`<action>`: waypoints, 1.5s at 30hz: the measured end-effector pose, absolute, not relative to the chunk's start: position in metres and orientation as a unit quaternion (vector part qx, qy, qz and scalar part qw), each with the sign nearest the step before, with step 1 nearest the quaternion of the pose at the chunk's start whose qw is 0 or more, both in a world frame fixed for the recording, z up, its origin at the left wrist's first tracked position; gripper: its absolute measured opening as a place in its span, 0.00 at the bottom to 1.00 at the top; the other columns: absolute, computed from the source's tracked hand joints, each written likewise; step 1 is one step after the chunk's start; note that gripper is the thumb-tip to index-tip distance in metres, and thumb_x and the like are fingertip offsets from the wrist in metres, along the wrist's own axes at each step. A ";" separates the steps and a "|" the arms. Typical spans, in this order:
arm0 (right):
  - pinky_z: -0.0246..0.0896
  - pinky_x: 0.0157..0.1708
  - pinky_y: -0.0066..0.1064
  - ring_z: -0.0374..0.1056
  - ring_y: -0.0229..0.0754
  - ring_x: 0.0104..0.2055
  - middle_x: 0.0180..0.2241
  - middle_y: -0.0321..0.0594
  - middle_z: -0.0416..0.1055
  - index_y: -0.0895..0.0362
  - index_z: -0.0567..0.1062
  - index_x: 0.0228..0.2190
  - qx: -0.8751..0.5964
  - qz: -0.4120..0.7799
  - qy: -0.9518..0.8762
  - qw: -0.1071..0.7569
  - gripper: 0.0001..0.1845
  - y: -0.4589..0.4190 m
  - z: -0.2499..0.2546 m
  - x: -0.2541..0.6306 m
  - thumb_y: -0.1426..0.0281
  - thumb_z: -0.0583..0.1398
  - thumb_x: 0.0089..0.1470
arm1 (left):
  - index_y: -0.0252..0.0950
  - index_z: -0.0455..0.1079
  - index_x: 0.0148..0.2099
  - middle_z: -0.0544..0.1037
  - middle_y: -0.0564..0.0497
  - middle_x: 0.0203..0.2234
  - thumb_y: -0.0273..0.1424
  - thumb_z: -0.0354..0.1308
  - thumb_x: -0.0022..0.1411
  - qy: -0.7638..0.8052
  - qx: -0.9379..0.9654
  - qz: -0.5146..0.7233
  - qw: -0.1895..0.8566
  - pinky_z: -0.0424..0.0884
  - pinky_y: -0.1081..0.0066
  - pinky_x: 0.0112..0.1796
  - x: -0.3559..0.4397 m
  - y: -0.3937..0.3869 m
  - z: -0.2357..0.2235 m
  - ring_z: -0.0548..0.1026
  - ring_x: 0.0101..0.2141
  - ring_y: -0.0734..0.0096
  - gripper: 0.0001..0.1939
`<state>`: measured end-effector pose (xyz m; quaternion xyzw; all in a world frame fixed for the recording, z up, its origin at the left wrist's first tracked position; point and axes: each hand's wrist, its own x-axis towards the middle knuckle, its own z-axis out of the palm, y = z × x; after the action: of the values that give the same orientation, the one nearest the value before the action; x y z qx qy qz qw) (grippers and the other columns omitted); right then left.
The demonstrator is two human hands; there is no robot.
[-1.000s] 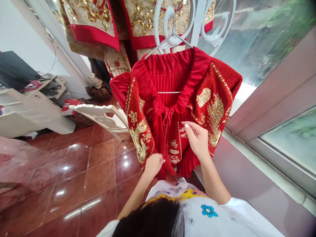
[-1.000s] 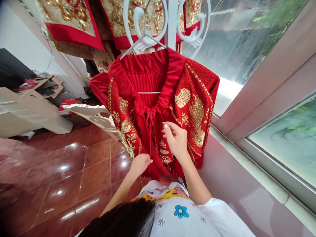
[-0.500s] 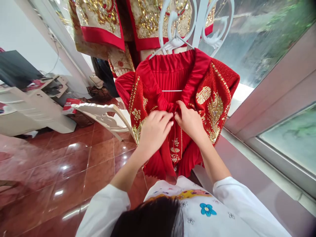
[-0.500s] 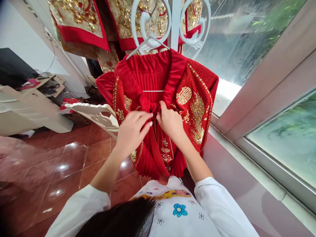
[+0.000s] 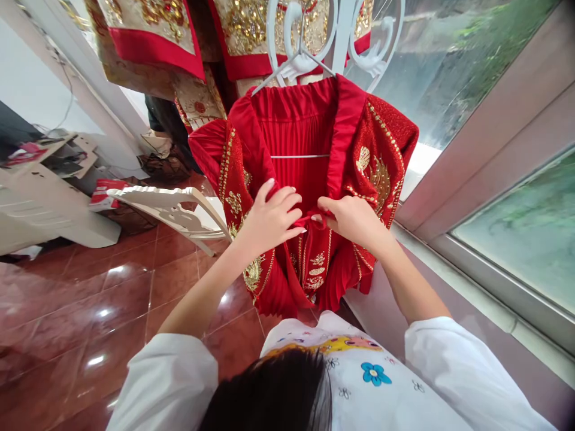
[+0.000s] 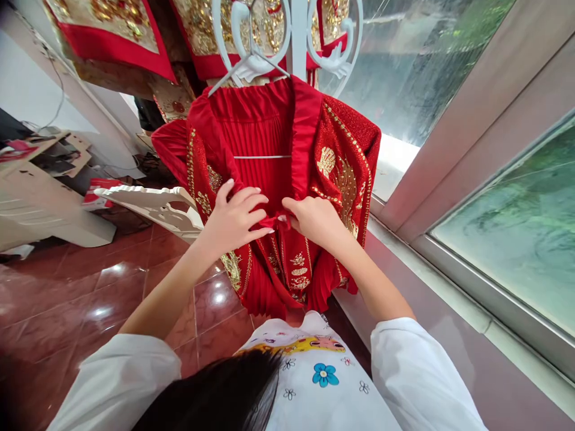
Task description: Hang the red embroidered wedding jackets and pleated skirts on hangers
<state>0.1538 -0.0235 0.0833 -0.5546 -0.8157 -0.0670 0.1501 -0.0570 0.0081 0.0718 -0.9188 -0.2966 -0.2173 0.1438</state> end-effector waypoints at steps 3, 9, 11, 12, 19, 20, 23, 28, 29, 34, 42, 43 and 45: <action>0.45 0.26 0.24 0.53 0.31 0.21 0.19 0.33 0.62 0.58 0.72 0.33 -0.470 0.070 -0.848 0.237 0.10 -0.027 0.080 0.158 0.68 0.52 0.59 | 0.38 0.73 0.42 0.75 0.50 0.38 0.31 0.51 0.63 -0.257 -0.939 -0.207 0.098 0.52 0.51 0.59 -0.057 -0.001 0.067 0.70 0.43 0.67 0.10; 0.45 0.23 0.23 0.51 0.29 0.19 0.18 0.29 0.62 0.57 0.72 0.33 -0.371 0.202 -0.895 0.140 0.07 -0.037 0.077 0.173 0.71 0.53 0.55 | 0.39 0.72 0.30 0.73 0.51 0.42 0.23 0.51 0.57 -0.241 -0.954 -0.179 0.016 0.45 0.51 0.61 -0.077 -0.032 0.073 0.67 0.49 0.66 0.10; 0.43 0.23 0.25 0.55 0.31 0.20 0.19 0.32 0.65 0.57 0.73 0.29 -0.378 0.175 -0.909 0.021 0.06 -0.046 0.064 0.170 0.74 0.56 0.49 | 0.38 0.72 0.30 0.74 0.50 0.43 0.22 0.52 0.56 -0.202 -0.973 -0.112 0.006 0.44 0.52 0.61 -0.080 -0.047 0.058 0.66 0.51 0.63 0.09; 0.42 0.22 0.25 0.58 0.32 0.20 0.19 0.34 0.67 0.57 0.74 0.27 -0.385 0.166 -0.907 -0.042 0.05 -0.051 0.056 0.167 0.74 0.58 0.47 | 0.38 0.72 0.31 0.74 0.49 0.41 0.23 0.53 0.55 -0.180 -0.981 -0.072 -0.008 0.45 0.53 0.61 -0.080 -0.055 0.045 0.67 0.49 0.63 0.09; 0.59 0.34 0.28 0.71 0.39 0.35 0.36 0.42 0.75 0.56 0.75 0.41 -0.435 0.169 -0.882 0.063 0.13 -0.062 0.043 0.150 0.69 0.53 0.58 | 0.37 0.73 0.32 0.75 0.49 0.27 0.27 0.57 0.56 -0.192 -0.961 0.158 -0.121 0.66 0.65 0.46 -0.074 -0.067 -0.010 0.73 0.32 0.66 0.04; 0.60 0.38 0.28 0.71 0.39 0.38 0.39 0.42 0.74 0.56 0.74 0.43 -0.435 0.172 -0.872 0.143 0.14 -0.058 0.045 0.147 0.69 0.52 0.59 | 0.37 0.73 0.33 0.76 0.49 0.29 0.28 0.54 0.60 -0.199 -0.969 0.108 -0.099 0.66 0.64 0.45 -0.068 -0.059 0.001 0.73 0.34 0.65 0.07; 0.60 0.42 0.28 0.70 0.40 0.41 0.40 0.44 0.74 0.58 0.74 0.42 -0.503 0.152 -0.808 0.267 0.15 -0.043 0.040 0.134 0.71 0.49 0.60 | 0.32 0.71 0.45 0.74 0.42 0.42 0.30 0.48 0.64 -0.283 -0.952 -0.099 0.054 0.60 0.57 0.52 -0.047 -0.030 0.040 0.69 0.45 0.59 0.13; 0.58 0.36 0.29 0.71 0.43 0.35 0.35 0.46 0.75 0.59 0.74 0.40 -0.626 0.151 -0.704 0.300 0.16 -0.026 0.003 0.113 0.70 0.49 0.60 | 0.28 0.70 0.47 0.73 0.40 0.39 0.27 0.50 0.62 -0.377 -0.885 -0.152 0.227 0.55 0.49 0.57 -0.032 -0.002 0.056 0.68 0.45 0.55 0.14; 0.58 0.36 0.29 0.70 0.42 0.35 0.35 0.45 0.75 0.59 0.75 0.40 -0.608 0.174 -0.695 0.344 0.16 -0.024 -0.003 0.110 0.68 0.49 0.60 | 0.30 0.71 0.44 0.73 0.42 0.36 0.26 0.49 0.62 -0.367 -0.890 -0.140 0.231 0.56 0.50 0.57 -0.035 -0.001 0.053 0.69 0.43 0.57 0.12; 0.57 0.30 0.25 0.65 0.36 0.26 0.28 0.40 0.74 0.61 0.77 0.33 -0.527 0.283 -0.620 0.508 0.16 -0.019 -0.014 0.099 0.63 0.54 0.57 | 0.32 0.73 0.41 0.73 0.47 0.34 0.27 0.49 0.63 -0.320 -0.914 -0.141 0.207 0.59 0.52 0.56 -0.055 -0.005 0.052 0.69 0.40 0.62 0.11; 0.55 0.30 0.23 0.63 0.34 0.26 0.24 0.38 0.71 0.61 0.74 0.25 -0.569 0.307 -0.667 0.370 0.17 -0.027 -0.039 0.093 0.64 0.53 0.58 | 0.39 0.74 0.43 0.74 0.49 0.32 0.24 0.45 0.65 -0.314 -0.906 -0.216 0.184 0.61 0.52 0.55 -0.085 -0.007 0.077 0.70 0.37 0.66 0.16; 0.55 0.31 0.24 0.64 0.35 0.27 0.26 0.39 0.72 0.61 0.75 0.27 -0.595 0.295 -0.673 0.326 0.17 -0.029 -0.048 0.094 0.65 0.52 0.59 | 0.40 0.75 0.43 0.75 0.49 0.32 0.24 0.44 0.65 -0.323 -0.899 -0.227 0.188 0.61 0.51 0.55 -0.091 -0.006 0.079 0.70 0.37 0.66 0.17; 0.56 0.32 0.25 0.66 0.36 0.28 0.27 0.42 0.74 0.60 0.75 0.27 -0.628 0.283 -0.678 0.258 0.14 -0.033 -0.064 0.099 0.69 0.52 0.58 | 0.40 0.75 0.42 0.75 0.49 0.32 0.25 0.45 0.65 -0.346 -0.886 -0.241 0.192 0.62 0.49 0.54 -0.105 -0.006 0.084 0.70 0.37 0.65 0.16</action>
<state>0.0991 -0.0329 -0.0642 -0.6278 -0.6775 0.2830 0.2584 -0.1054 -0.0063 0.0845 -0.8862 -0.3457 -0.2410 0.1923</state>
